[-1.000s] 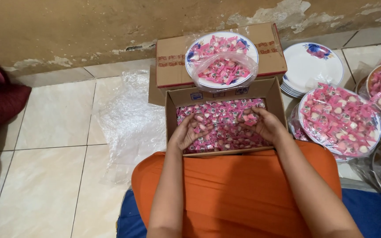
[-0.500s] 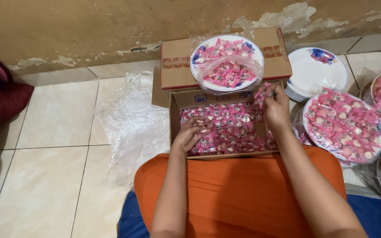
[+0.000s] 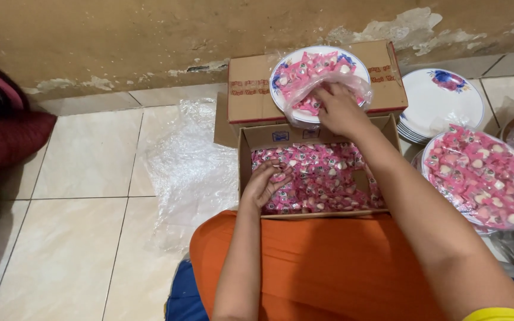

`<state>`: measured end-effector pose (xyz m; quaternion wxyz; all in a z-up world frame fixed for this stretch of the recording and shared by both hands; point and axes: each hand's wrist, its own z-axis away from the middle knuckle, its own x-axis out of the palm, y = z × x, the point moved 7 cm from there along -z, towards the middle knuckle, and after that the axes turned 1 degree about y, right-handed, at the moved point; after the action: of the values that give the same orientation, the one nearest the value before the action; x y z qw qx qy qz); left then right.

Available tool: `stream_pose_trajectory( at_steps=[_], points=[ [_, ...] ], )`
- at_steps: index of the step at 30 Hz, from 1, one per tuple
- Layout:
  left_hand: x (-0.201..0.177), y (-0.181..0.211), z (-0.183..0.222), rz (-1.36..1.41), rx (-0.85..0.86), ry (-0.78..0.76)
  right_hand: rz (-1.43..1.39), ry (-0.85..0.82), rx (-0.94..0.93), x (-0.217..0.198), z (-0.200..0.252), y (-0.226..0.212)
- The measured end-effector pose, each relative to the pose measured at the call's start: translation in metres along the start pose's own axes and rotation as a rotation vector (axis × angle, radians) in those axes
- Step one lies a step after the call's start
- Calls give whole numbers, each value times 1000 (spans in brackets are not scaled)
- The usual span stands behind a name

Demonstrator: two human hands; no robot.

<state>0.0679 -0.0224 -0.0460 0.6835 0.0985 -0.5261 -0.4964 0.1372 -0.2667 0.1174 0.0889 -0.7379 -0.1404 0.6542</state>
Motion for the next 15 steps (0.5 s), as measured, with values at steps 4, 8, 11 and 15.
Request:
stream_pose_trajectory(
  at_steps=[4,8,11,15],
  points=[
    [7,1,10,68,-16,18,-264,211,-212,-57,66,-34],
    [53,17,7,-18,103,-99,-358,311,-75,-51,120,14],
    [133,47,10,-144,263,-197,-360,247,48,6,153,69],
    [214,81,-54,-1201,850,-157,-365,70,83,38,164,69]
  ],
)
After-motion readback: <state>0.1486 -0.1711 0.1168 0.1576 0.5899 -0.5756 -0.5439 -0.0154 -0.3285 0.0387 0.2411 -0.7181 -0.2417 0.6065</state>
